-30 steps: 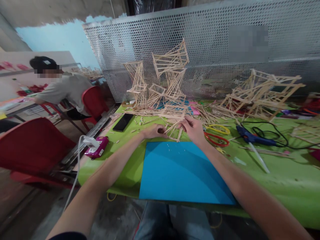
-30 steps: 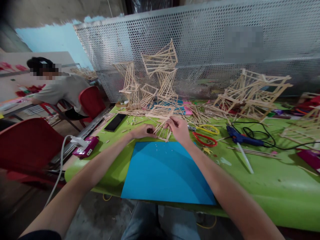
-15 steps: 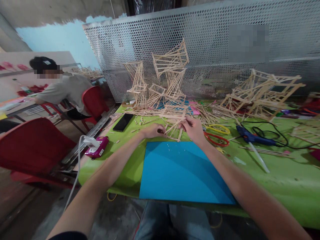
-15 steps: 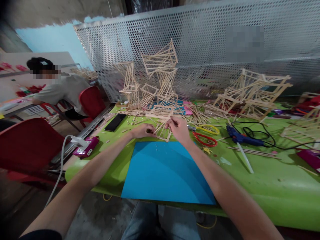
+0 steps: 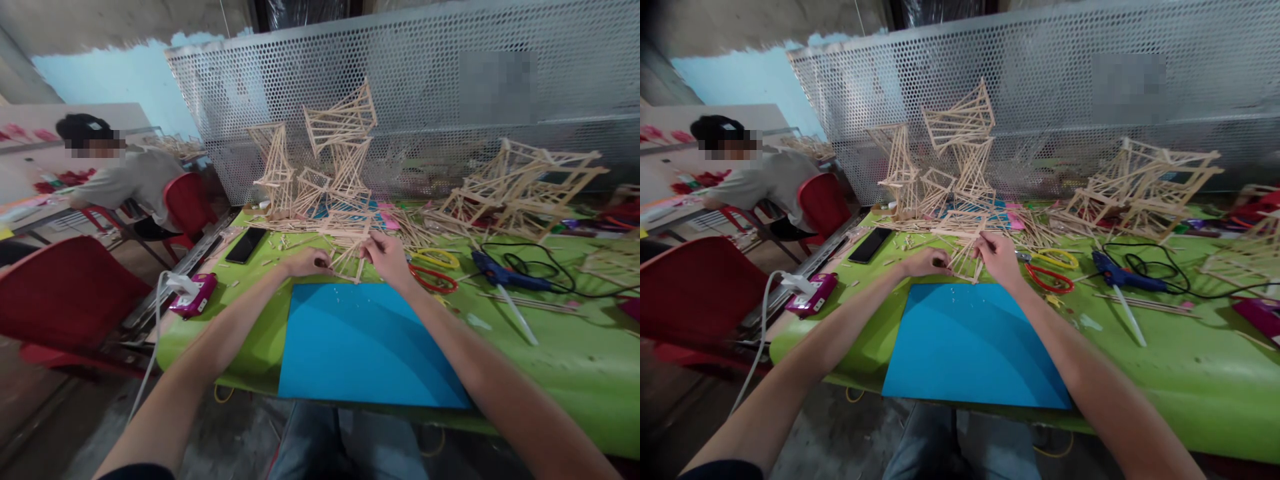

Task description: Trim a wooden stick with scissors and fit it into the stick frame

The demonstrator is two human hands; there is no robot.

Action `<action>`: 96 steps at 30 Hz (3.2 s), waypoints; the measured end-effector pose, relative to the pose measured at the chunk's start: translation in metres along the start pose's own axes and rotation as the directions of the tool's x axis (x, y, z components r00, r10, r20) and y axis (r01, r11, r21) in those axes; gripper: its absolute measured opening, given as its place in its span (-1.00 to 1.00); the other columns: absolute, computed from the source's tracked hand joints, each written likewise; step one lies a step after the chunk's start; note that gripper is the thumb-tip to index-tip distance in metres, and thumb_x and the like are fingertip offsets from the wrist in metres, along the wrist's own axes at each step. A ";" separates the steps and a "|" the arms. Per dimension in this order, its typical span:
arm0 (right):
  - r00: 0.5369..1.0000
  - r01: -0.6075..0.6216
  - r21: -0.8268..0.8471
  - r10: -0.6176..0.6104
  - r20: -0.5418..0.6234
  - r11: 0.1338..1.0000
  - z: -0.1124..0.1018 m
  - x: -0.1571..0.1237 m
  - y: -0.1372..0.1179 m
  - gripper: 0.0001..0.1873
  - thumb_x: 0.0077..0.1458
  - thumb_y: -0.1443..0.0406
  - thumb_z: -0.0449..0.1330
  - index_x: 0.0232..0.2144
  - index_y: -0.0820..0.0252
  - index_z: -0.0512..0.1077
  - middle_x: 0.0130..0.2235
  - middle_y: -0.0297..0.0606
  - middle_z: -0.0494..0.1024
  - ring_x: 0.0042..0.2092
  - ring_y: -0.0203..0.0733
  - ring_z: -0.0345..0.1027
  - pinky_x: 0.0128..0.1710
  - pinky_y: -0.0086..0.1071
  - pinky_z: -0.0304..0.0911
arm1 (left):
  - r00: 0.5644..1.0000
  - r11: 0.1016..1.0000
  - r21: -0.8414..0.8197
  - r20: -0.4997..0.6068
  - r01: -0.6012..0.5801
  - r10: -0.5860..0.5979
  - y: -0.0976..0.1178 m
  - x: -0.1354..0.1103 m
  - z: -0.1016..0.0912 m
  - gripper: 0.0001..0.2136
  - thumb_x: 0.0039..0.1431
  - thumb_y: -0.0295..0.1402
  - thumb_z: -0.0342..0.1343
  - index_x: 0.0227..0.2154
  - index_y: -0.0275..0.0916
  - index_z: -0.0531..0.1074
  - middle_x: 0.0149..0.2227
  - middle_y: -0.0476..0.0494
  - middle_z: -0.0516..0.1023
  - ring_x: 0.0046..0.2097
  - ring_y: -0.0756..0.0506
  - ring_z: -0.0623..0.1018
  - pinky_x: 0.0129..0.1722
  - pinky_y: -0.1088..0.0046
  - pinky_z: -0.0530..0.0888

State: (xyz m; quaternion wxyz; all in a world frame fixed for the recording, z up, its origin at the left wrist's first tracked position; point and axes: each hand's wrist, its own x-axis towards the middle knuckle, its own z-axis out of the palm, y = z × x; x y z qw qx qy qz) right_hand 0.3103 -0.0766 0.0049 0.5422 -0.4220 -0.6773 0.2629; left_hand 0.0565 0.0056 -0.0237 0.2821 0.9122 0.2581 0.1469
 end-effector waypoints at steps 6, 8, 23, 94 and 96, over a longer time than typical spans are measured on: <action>1.000 -0.005 -0.003 0.005 0.002 1.000 0.000 0.000 -0.001 -0.62 0.32 0.11 0.14 -0.50 0.16 0.42 -0.52 -0.31 0.51 -0.56 -0.32 0.22 -0.53 -0.39 0.11 | 1.000 1.000 -0.016 0.002 -0.003 0.004 -0.002 0.001 0.001 -0.77 0.22 -0.11 0.29 -0.28 -0.18 0.62 -0.17 -0.04 0.65 -0.16 -0.03 0.60 -0.12 0.50 0.45; 1.000 -0.012 -0.001 0.012 0.006 1.000 -0.001 0.001 0.000 -0.60 0.32 0.08 0.14 -0.49 0.16 0.43 -0.51 -0.31 0.50 -0.55 -0.32 0.22 -0.53 -0.39 0.11 | 1.000 1.000 -0.015 -0.002 -0.002 0.002 -0.002 0.001 0.001 -0.76 0.22 -0.11 0.30 -0.28 -0.18 0.62 -0.18 -0.05 0.65 -0.17 -0.03 0.59 -0.13 0.50 0.45; 0.990 -0.023 0.053 0.030 -0.136 0.998 -0.012 0.003 -0.001 -0.56 0.24 -0.10 0.23 -0.29 0.15 0.53 -0.51 -0.34 0.47 -0.54 -0.31 0.21 -0.55 -0.38 0.10 | 1.000 0.991 0.135 0.005 -0.003 0.003 -0.003 0.000 -0.004 -0.76 0.31 -0.15 0.21 -0.25 -0.21 0.64 -0.17 -0.13 0.66 -0.24 -0.04 0.56 -0.21 0.47 0.43; 0.977 -0.031 -0.728 0.173 0.121 0.685 -0.123 0.026 0.024 -0.71 0.29 0.19 0.13 -0.20 0.13 0.64 -0.24 -0.16 0.71 -0.27 -0.09 0.53 -0.25 -0.31 0.28 | 0.985 0.967 0.239 -0.163 0.089 -0.050 0.004 -0.008 -0.003 -0.65 0.35 -0.03 0.12 -0.28 -0.23 0.57 -0.21 -0.14 0.63 -0.18 -0.11 0.57 -0.07 0.37 0.46; 0.990 -0.024 -0.800 0.124 0.063 0.600 -0.142 0.026 0.031 -0.74 0.27 0.21 0.18 -0.17 0.13 0.65 -0.24 -0.12 0.71 -0.28 -0.10 0.50 -0.26 -0.31 0.24 | 0.990 0.967 0.246 -0.138 0.062 -0.028 -0.002 -0.008 -0.004 -0.64 0.35 -0.02 0.13 -0.27 -0.24 0.58 -0.19 -0.16 0.63 -0.16 -0.11 0.57 -0.05 0.37 0.46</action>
